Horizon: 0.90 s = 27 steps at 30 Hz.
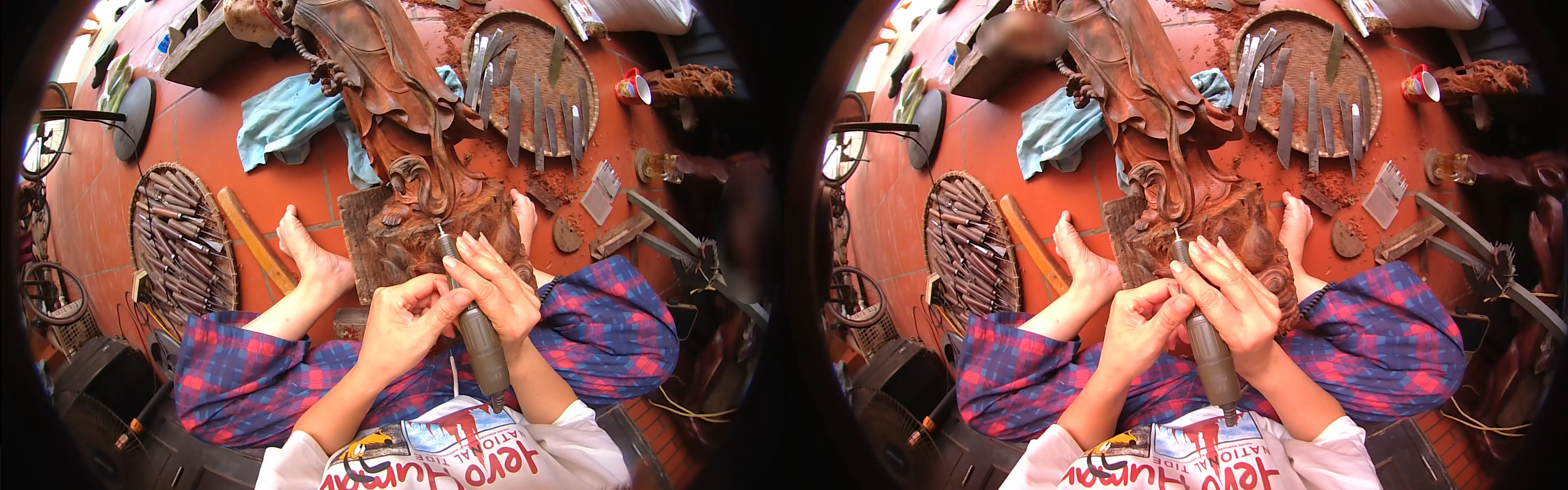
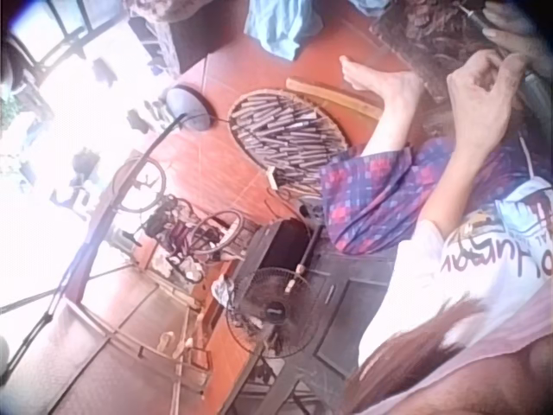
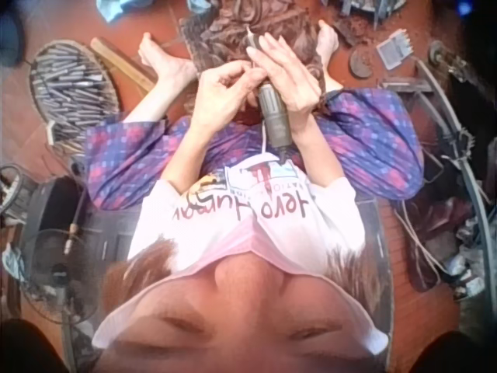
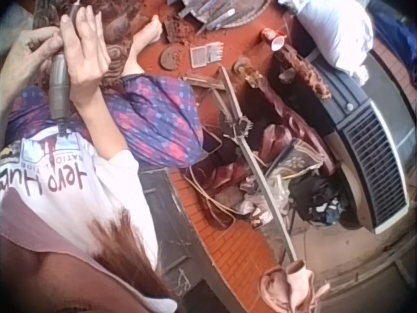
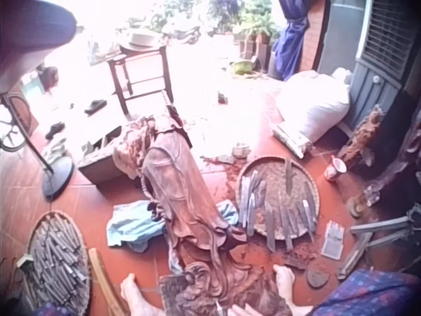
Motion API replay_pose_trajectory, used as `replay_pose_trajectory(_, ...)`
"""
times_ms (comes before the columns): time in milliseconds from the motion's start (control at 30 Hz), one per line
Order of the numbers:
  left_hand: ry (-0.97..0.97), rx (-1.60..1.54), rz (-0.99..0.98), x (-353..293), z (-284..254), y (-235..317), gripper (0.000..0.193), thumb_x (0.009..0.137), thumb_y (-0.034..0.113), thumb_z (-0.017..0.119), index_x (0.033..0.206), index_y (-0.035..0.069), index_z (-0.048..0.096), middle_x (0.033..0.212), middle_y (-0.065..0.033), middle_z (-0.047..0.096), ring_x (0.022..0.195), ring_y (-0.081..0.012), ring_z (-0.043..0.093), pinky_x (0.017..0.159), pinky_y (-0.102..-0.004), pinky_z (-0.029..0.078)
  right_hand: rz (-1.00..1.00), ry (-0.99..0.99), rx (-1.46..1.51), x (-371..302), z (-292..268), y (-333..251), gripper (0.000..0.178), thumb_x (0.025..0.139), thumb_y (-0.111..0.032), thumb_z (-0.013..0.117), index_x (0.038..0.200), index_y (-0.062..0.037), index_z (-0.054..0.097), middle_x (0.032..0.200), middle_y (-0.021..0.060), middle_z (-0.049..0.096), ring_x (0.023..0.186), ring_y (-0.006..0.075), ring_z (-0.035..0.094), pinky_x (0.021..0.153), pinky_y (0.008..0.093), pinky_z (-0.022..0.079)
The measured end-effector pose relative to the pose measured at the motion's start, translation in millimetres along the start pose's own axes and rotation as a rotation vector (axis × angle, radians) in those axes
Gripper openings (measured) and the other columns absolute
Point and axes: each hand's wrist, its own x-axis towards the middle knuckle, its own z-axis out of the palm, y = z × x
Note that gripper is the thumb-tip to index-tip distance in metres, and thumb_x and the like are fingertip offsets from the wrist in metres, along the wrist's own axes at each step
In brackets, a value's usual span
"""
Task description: The person sits on the floor and uses a rotary carving tool to shape and detail a large wooden sculpture. They hold the tool with both hands to guide it along the wood's surface, occasionally pausing to wipe away wood shavings with their hand.
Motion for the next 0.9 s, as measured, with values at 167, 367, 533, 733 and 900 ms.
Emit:
replay_pose_trajectory(167,-0.051,-0.111,-0.024,4,4,2,0.028,0.094,0.025,0.066,0.078,0.005,0.057,0.065,0.0058,0.051,0.060,-0.0003,0.044,0.053,-0.0187,0.035,0.005,0.026,-0.004,-2,0,5,0.032,0.076,-0.012,0.070,0.103,0.0032,0.071,0.104,0.0213,0.068,0.103,0.0350,0.067,0.093,0.0477,0.053)
replay_pose_trajectory(367,-0.054,-0.243,0.036,10,14,-7,0.024,0.096,0.024,0.064,0.083,0.005,0.056,0.072,0.0076,0.051,0.067,0.0007,0.041,0.059,-0.0176,0.033,0.014,0.048,0.003,2,-2,8,0.029,0.076,-0.011,0.069,0.101,0.0046,0.071,0.103,0.0210,0.068,0.101,0.0344,0.068,0.092,0.0456,0.054)
replay_pose_trajectory(533,-0.054,-0.255,0.028,15,17,-2,0.024,0.096,0.025,0.064,0.083,0.005,0.057,0.072,0.0071,0.053,0.067,0.0006,0.041,0.058,-0.0182,0.032,0.024,0.064,0.003,6,-3,11,0.028,0.076,-0.010,0.069,0.100,0.0041,0.071,0.102,0.0208,0.069,0.100,0.0342,0.068,0.091,0.0438,0.055)
replay_pose_trajectory(733,-0.045,-0.329,0.016,19,20,4,0.025,0.096,0.026,0.063,0.085,0.005,0.058,0.073,0.0066,0.054,0.068,0.0005,0.042,0.058,-0.0179,0.033,0.019,0.058,-0.025,12,-4,14,0.028,0.075,-0.011,0.070,0.099,0.0029,0.072,0.102,0.0204,0.069,0.101,0.0340,0.068,0.091,0.0418,0.055)
replay_pose_trajectory(900,-0.054,-0.313,-0.017,24,17,7,0.026,0.096,0.027,0.063,0.085,0.005,0.058,0.074,0.0063,0.054,0.068,0.0001,0.043,0.059,-0.0179,0.034,-0.009,0.060,-0.034,18,-3,19,0.027,0.077,-0.011,0.071,0.100,0.0010,0.073,0.102,0.0191,0.070,0.101,0.0324,0.068,0.090,0.0399,0.055)
